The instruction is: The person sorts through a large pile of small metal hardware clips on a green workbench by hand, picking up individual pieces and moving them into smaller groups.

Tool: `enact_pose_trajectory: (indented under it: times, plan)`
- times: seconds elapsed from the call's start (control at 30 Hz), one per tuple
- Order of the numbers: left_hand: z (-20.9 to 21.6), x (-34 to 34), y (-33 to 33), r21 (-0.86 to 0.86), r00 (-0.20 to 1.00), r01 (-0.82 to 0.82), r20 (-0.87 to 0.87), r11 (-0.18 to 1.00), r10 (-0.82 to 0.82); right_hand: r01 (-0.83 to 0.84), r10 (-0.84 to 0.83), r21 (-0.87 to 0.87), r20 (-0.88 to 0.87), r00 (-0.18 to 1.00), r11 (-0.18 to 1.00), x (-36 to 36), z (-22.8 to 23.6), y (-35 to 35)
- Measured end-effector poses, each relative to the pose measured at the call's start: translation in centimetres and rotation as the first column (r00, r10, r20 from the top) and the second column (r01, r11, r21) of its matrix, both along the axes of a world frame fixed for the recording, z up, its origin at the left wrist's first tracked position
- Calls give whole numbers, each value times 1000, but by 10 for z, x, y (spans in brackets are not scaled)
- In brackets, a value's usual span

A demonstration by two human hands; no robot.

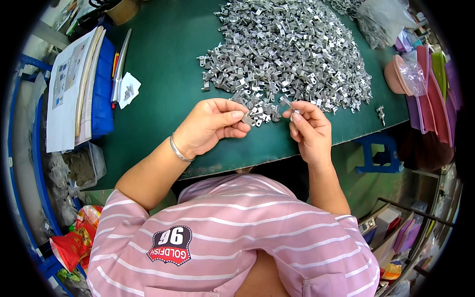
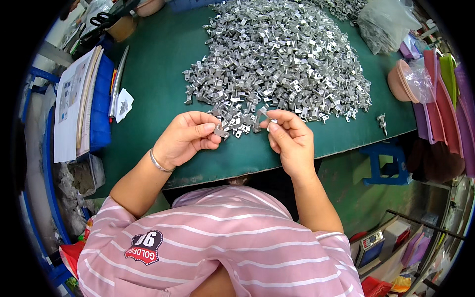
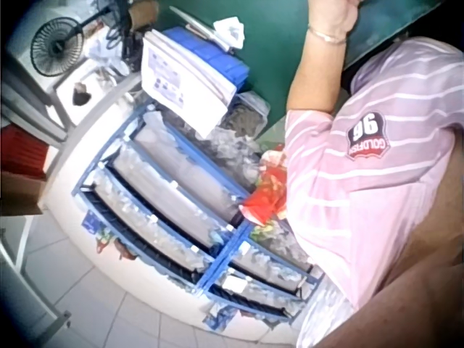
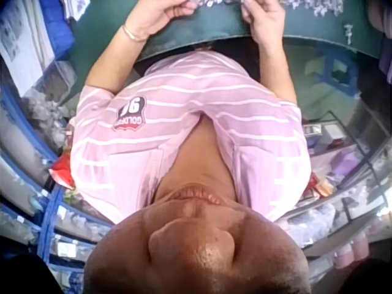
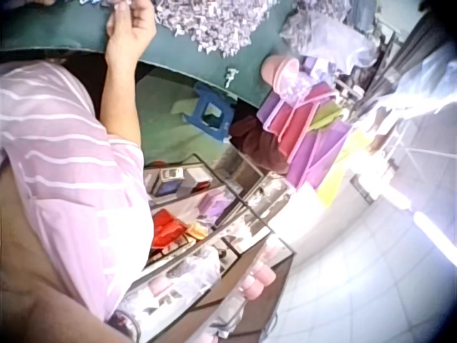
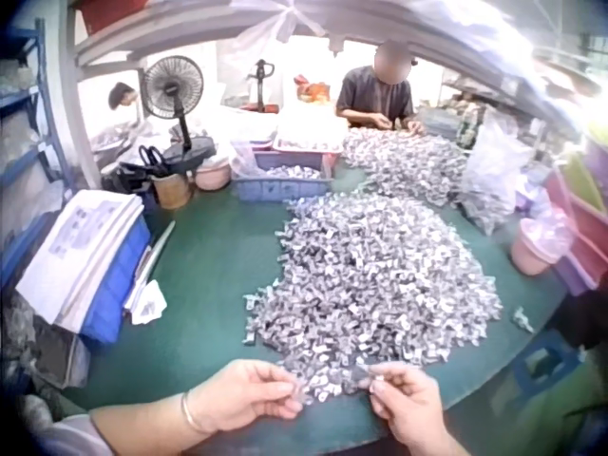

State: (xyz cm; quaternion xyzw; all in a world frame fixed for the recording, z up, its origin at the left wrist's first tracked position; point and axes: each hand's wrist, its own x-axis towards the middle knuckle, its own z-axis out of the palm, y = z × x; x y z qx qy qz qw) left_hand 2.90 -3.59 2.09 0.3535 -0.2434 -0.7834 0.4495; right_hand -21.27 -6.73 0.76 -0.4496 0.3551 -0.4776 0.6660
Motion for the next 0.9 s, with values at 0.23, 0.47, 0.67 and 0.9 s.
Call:
enact_pose_trajectory:
  times: [0.23,0.47,0.67,0.9]
  plan:
    - [-5,10,-3,5,949,-82,-304,997,79,-130,84,210,214,973,969,-5,3,-7]
    - [0,9,-4,-331,839,-68,491,941,233,2,-135,-283,-451,882,959,7,4,-8]
    - [-6,-15,0,-559,413,257,801,788,433,-173,-335,-558,-687,645,812,25,7,-7]
    - [1,-12,-1,-325,814,-62,531,944,236,10,-102,-235,-379,920,972,13,-2,-3]
